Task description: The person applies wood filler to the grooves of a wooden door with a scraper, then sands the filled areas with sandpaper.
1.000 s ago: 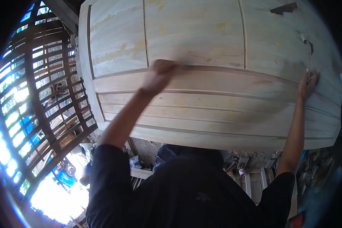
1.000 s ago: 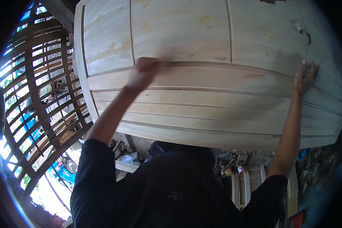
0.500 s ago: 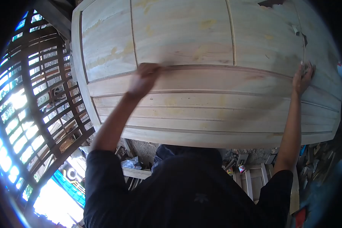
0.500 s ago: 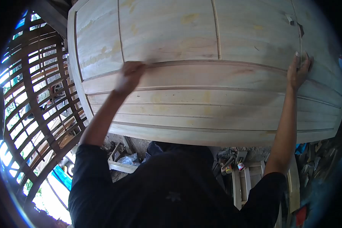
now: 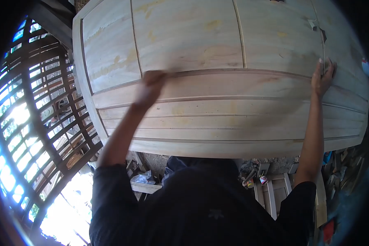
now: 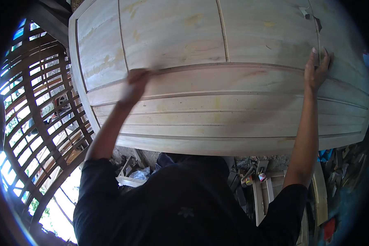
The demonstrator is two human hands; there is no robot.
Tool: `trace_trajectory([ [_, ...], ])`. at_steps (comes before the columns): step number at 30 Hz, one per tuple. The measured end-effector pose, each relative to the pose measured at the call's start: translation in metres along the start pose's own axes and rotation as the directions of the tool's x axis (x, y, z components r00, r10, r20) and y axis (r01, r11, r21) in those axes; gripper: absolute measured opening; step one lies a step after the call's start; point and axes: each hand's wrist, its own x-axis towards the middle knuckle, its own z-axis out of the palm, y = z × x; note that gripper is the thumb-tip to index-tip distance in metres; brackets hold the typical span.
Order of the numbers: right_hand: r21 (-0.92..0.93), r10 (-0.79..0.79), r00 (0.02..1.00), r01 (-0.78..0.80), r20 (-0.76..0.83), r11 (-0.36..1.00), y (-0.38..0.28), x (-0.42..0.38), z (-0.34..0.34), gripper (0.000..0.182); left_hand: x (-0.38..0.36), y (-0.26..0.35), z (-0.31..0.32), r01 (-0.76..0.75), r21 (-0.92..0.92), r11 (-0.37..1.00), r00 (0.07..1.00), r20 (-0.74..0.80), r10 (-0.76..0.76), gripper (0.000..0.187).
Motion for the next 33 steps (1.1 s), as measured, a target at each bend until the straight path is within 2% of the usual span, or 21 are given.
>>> trace_trajectory([
  [2,-0.013,-0.012,1.000,0.012,0.020,1.000,-0.003,-0.001,0.000,0.062,-0.039,-0.030,-0.042,0.120,0.111,0.987,0.992,0.034,-0.124,0.010],
  [3,-0.001,-0.010,1.000,0.010,0.020,1.000,0.000,0.000,0.002,0.062,-0.036,-0.025,-0.041,0.087,0.147,0.985,0.996,-0.015,-0.085,0.009],
  [4,-0.019,-0.041,0.999,0.041,0.016,0.999,0.008,0.002,0.003,0.060,-0.021,-0.012,-0.032,0.092,0.106,0.990,0.992,0.082,-0.100,0.010],
  [6,-0.027,-0.075,0.997,0.075,0.016,0.997,0.012,-0.001,0.005,0.059,0.020,0.026,0.004,-0.058,-0.071,0.996,0.997,-0.061,0.053,0.015],
  [7,-0.045,-0.054,0.999,0.055,0.005,0.998,0.012,-0.001,0.004,0.060,0.041,0.046,0.006,-0.032,-0.139,0.990,0.999,-0.012,0.030,0.016],
  [10,-0.053,-0.044,0.999,0.045,0.020,0.998,0.012,0.002,0.004,0.062,0.015,0.021,0.000,0.029,-0.101,0.994,0.998,-0.048,-0.034,0.015],
  [11,-0.054,-0.042,0.999,0.044,0.024,0.998,0.012,0.003,0.004,0.063,-0.004,0.001,-0.011,0.048,-0.012,0.999,0.998,-0.035,-0.049,0.016],
  [14,-0.080,-0.030,0.999,0.033,0.033,0.996,0.008,0.002,0.003,0.066,-0.028,-0.031,-0.036,0.209,-0.033,0.977,0.974,0.091,-0.205,0.016],
  [16,-0.084,-0.027,0.999,0.029,0.032,0.996,0.009,0.002,0.005,0.067,-0.005,-0.014,-0.018,0.043,-0.010,0.999,0.999,0.021,-0.042,0.015],
  [17,-0.092,-0.027,0.999,0.030,0.026,0.995,0.009,0.002,0.005,0.068,0.013,0.003,-0.007,-0.020,-0.081,0.997,0.999,-0.040,0.017,0.014],
  [18,-0.096,-0.034,0.999,0.036,0.021,0.995,0.009,0.004,0.005,0.068,0.028,0.023,0.000,0.031,-0.101,0.994,0.999,-0.007,-0.031,0.018],
  [20,-0.120,-0.065,0.997,0.068,0.030,0.990,0.012,0.004,0.004,0.069,0.017,0.017,-0.001,0.056,-0.131,0.990,0.998,-0.031,-0.061,0.017],
  [22,-0.116,-0.053,0.998,0.058,0.043,0.992,0.011,0.005,0.004,0.070,-0.021,-0.022,-0.017,0.041,0.079,0.996,0.999,-0.027,-0.039,0.018],
  [24,-0.116,-0.030,0.998,0.036,0.055,0.993,0.015,0.003,0.002,0.070,-0.037,-0.032,-0.045,0.232,0.025,0.972,0.973,-0.006,-0.232,0.027],
  [26,-0.145,-0.063,0.996,0.072,0.070,0.987,0.016,0.003,0.004,0.071,-0.024,-0.022,-0.024,0.132,0.003,0.991,0.991,0.015,-0.132,0.028],
  [27,-0.142,-0.066,0.995,0.075,0.071,0.987,0.015,0.003,0.005,0.071,-0.003,-0.005,-0.006,0.008,-0.014,1.000,1.000,-0.025,-0.008,0.029],
  [28,-0.131,-0.053,0.996,0.062,0.069,0.990,0.014,0.003,0.006,0.071,0.023,0.024,0.007,0.023,-0.117,0.993,0.999,-0.034,-0.027,0.025],
  [29,-0.124,-0.040,0.997,0.048,0.066,0.991,0.014,0.002,0.004,0.071,0.050,0.044,0.020,-0.024,-0.128,0.991,0.999,0.020,0.027,0.021],
  [30,-0.131,-0.047,0.997,0.055,0.059,0.990,0.012,0.004,0.003,0.071,0.062,0.059,0.021,0.028,-0.151,0.988,0.998,0.055,-0.020,0.018],
  [32,-0.123,-0.058,0.998,0.061,0.032,0.991,0.012,0.003,0.004,0.070,0.037,0.036,0.016,0.004,-0.151,0.989,0.999,-0.035,-0.009,0.019],
  [33,-0.124,-0.057,0.998,0.060,0.031,0.990,0.011,0.004,0.005,0.070,0.019,0.017,0.002,0.016,-0.062,0.998,1.000,-0.012,-0.017,0.019],
])
